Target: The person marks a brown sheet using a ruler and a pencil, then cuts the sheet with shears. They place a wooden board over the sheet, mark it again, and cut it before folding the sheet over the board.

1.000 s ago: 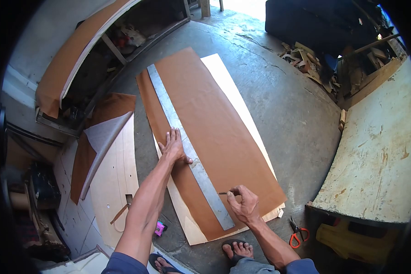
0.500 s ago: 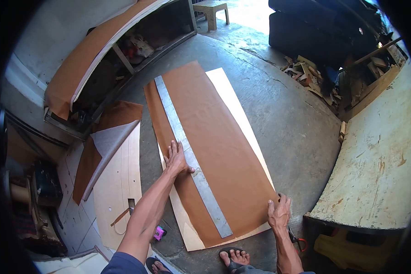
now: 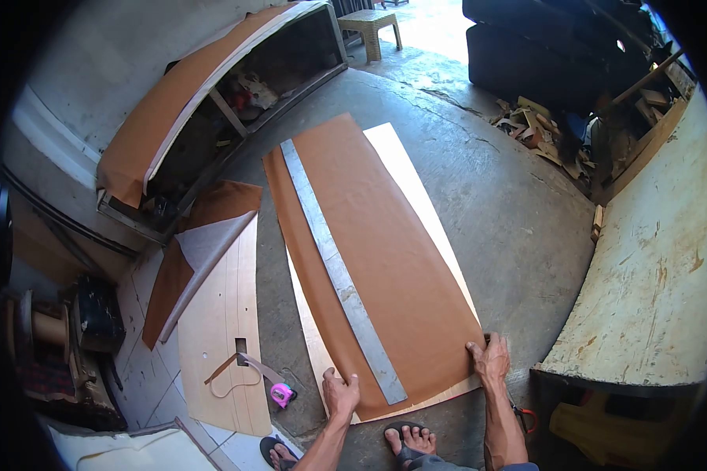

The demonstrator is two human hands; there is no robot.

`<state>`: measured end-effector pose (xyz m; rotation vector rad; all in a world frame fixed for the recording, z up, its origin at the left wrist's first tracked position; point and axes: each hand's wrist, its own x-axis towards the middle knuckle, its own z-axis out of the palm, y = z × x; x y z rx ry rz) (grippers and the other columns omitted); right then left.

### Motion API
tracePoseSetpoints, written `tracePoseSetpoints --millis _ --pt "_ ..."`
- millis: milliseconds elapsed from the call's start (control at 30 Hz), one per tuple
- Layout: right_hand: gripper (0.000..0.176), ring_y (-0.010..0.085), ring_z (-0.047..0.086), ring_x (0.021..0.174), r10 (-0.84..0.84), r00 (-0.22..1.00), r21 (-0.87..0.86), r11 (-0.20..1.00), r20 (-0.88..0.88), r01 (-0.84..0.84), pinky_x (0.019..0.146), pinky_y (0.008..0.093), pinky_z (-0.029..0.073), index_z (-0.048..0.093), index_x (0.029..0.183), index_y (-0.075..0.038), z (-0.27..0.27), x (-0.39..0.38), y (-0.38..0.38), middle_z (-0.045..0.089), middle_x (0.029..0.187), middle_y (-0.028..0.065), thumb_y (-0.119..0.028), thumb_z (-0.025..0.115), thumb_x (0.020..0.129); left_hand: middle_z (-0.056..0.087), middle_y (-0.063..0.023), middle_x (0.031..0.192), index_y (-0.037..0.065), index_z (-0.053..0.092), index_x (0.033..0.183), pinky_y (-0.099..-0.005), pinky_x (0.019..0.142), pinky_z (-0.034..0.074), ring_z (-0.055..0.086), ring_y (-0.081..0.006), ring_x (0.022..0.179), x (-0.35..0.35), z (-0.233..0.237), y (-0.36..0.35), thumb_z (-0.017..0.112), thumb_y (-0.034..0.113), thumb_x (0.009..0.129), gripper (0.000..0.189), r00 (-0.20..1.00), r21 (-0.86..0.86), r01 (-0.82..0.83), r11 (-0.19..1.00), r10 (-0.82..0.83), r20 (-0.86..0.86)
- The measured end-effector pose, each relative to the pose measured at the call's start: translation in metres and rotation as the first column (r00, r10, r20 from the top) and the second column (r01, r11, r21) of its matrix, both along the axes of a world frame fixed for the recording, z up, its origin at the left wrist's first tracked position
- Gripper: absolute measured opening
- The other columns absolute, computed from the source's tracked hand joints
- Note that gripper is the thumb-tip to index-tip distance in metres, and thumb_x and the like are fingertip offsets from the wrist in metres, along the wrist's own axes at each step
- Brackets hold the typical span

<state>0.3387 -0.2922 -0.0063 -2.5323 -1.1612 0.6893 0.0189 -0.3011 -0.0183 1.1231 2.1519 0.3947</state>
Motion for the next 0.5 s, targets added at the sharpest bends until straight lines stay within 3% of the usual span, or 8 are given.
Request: tracePoseSetpoints --millis 67,233,300,333,467,500 --pt "0.047 0.0365 0.061 0.102 0.0 0.999 -0.009 1.0 0.041 0.0 0.087 0.0454 0.05 0.066 0.111 -0.003 0.004 -0.002 0.003 0.062 0.11 0.0189 -0.034 0.077 0.078 0.057 -0.0272 0.113 -0.01 0.05 0.124 -0.0452 0.104 0.04 0.051 -0.0398 0.117 0.001 -0.004 0.005 0.069 0.027 0.085 0.057 0.973 -0.094 -0.182 0.979 0.194 0.128" --pt "0.04 0.0366 0.062 0.098 0.002 0.994 0.042 0.999 0.111 -0.007 0.086 0.0454 0.05 0.069 0.103 -0.004 -0.004 0.005 -0.004 0.064 0.103 0.0184 -0.034 0.076 0.078 0.059 -0.0294 0.116 -0.006 0.052 0.112 -0.045 0.098 0.045 0.059 -0.0379 0.111 0.001 0.005 0.016 0.073 0.026 0.084 0.048 0.987 -0.115 -0.147 0.982 0.154 0.052" --pt "0.035 0.0371 0.064 0.095 -0.058 0.998 -0.004 0.998 0.001 0.058 0.085 0.046 0.05 0.069 0.098 -0.004 -0.012 0.011 -0.004 0.066 0.1 0.0191 -0.032 0.075 0.078 0.064 -0.0275 0.107 -0.005 0.056 0.102 -0.0437 0.087 0.052 0.066 -0.0358 0.095 -0.001 -0.009 0.014 0.074 0.026 0.084 0.041 0.962 -0.045 -0.249 0.968 0.252 0.101" --pt "0.035 0.0371 0.064 0.095 -0.055 0.998 0.002 0.998 0.0 0.055 0.085 0.046 0.05 0.069 0.098 -0.004 -0.01 0.01 -0.004 0.066 0.1 0.0191 -0.032 0.075 0.078 0.067 -0.0226 0.093 -0.005 0.057 0.098 -0.0422 0.076 0.055 0.068 -0.0337 0.082 0.009 0.032 0.02 0.074 0.027 0.084 0.039 0.948 -0.107 -0.271 0.957 0.284 0.142" --pt "0.032 0.0368 0.065 0.095 -0.009 0.998 0.046 0.999 0.069 0.005 0.083 0.0458 0.051 0.07 0.093 -0.004 -0.005 0.011 -0.006 0.068 0.099 0.0204 -0.031 0.074 0.078 0.068 -0.0189 0.091 -0.005 0.062 0.096 -0.0392 0.073 0.054 0.067 -0.0284 0.082 -0.009 -0.004 0.002 0.076 0.025 0.082 0.036 0.967 -0.082 -0.206 0.975 0.216 0.135" --pt "0.031 0.0366 0.066 0.095 0.028 0.997 0.03 0.999 0.068 -0.03 0.084 0.0454 0.051 0.07 0.093 -0.004 -0.004 0.012 -0.007 0.068 0.101 0.0211 -0.031 0.074 0.079 0.068 -0.0159 0.085 -0.004 0.063 0.092 -0.0376 0.068 0.053 0.066 -0.0257 0.077 -0.013 -0.014 -0.004 0.076 0.023 0.083 0.032 0.958 -0.087 -0.186 0.979 0.2 0.205"
